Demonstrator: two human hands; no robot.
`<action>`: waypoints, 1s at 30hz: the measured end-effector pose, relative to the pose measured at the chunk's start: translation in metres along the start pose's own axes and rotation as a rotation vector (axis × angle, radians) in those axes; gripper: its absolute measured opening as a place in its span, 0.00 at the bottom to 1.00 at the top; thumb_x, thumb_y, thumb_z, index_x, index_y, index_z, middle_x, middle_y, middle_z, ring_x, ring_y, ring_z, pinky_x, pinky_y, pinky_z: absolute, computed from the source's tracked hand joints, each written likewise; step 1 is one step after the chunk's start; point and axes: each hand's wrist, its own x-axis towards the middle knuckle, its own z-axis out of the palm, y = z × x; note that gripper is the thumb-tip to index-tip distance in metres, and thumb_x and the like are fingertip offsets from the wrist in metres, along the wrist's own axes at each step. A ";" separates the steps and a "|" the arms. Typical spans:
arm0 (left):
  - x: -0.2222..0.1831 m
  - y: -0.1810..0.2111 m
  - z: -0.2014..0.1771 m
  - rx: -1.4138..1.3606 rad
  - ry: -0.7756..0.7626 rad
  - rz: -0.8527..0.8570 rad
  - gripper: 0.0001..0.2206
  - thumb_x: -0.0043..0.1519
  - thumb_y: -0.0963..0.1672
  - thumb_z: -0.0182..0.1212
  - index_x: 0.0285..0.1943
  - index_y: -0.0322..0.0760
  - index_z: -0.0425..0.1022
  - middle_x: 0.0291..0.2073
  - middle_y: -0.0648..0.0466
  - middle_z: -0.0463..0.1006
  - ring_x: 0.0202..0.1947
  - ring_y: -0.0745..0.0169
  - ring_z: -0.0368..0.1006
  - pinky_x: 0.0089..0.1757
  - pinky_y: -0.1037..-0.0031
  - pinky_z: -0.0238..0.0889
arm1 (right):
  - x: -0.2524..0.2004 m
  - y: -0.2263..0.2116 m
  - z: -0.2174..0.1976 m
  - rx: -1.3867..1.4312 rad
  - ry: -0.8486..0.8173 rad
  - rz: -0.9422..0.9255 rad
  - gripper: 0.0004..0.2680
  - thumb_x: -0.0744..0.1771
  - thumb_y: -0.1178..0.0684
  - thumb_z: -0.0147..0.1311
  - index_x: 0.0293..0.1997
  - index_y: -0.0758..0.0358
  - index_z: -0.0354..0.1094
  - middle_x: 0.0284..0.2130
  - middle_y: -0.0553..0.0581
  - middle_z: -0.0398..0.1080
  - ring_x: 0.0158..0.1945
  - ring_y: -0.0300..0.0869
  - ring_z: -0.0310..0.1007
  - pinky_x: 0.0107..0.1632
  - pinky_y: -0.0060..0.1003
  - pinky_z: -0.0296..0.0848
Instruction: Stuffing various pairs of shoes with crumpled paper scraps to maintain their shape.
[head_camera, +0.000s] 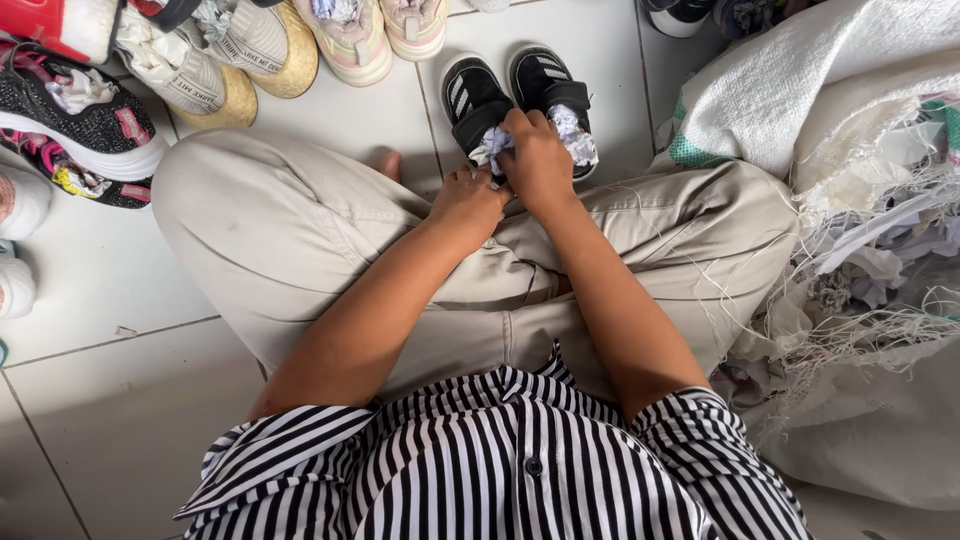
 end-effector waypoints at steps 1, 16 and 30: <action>0.006 -0.002 0.010 0.049 0.035 0.015 0.18 0.68 0.49 0.57 0.67 0.50 0.74 0.62 0.31 0.69 0.59 0.23 0.67 0.55 0.43 0.63 | 0.004 0.005 0.008 -0.088 0.044 -0.044 0.11 0.63 0.60 0.64 0.46 0.56 0.67 0.40 0.56 0.65 0.46 0.59 0.76 0.41 0.52 0.80; -0.016 -0.004 -0.048 -0.095 0.450 0.055 0.14 0.61 0.35 0.60 0.56 0.35 0.75 0.37 0.41 0.79 0.33 0.44 0.79 0.35 0.56 0.76 | -0.018 0.045 0.009 0.580 -0.033 0.171 0.16 0.64 0.67 0.59 0.58 0.62 0.73 0.35 0.62 0.69 0.37 0.46 0.77 0.31 0.35 0.83; 0.032 -0.017 -0.041 0.362 0.879 -0.064 0.11 0.44 0.35 0.65 0.19 0.45 0.71 0.20 0.60 0.63 0.16 0.68 0.59 0.21 0.74 0.50 | -0.026 0.028 0.026 0.513 0.012 0.112 0.07 0.66 0.60 0.61 0.48 0.63 0.77 0.35 0.62 0.75 0.40 0.54 0.80 0.39 0.42 0.80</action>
